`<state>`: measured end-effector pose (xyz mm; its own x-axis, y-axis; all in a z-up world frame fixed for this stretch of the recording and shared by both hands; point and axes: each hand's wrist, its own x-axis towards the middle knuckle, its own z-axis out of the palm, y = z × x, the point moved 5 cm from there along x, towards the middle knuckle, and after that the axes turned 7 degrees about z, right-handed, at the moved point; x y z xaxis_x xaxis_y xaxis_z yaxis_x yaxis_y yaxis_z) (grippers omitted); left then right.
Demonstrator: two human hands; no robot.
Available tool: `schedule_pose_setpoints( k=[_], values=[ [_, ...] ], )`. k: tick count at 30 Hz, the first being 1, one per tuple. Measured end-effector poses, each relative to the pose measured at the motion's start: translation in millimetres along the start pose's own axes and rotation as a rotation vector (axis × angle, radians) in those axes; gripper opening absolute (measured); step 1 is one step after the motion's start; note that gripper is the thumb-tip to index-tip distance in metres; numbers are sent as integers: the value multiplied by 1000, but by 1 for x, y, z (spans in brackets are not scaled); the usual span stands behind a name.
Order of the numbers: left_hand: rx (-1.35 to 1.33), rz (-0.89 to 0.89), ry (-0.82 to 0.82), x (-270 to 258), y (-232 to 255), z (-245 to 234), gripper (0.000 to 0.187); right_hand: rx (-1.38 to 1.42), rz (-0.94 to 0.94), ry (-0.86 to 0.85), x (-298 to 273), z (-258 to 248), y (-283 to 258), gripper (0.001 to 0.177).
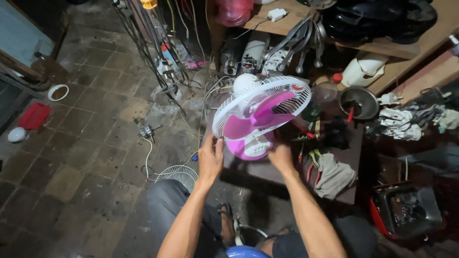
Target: The person cleans the front grill of a pink table fan using a cloth, then wipes the fan blades and the rear grill. They reassemble the fan by placing the front grill back onto the unit.
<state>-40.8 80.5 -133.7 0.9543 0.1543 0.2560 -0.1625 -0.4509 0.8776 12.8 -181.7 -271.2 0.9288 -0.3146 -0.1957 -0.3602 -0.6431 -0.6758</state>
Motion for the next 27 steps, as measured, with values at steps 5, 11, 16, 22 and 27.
schedule_pose_setpoints(
  k=[5,11,16,22,27],
  values=[
    [47,-46,-27,7,0,4,27,-574,-454,58,-27,19,-54,44],
    [37,-75,-48,18,-23,7,27,-749,-541,39,50,128,12,43],
    [44,-17,-4,27,-22,2,22,-711,-493,-20,48,139,1,44],
    [79,5,30,38,-26,0,21,-645,-407,-81,40,149,-17,47],
    [103,-17,69,61,-44,10,20,-546,-324,-94,41,144,-46,52]
  ],
)
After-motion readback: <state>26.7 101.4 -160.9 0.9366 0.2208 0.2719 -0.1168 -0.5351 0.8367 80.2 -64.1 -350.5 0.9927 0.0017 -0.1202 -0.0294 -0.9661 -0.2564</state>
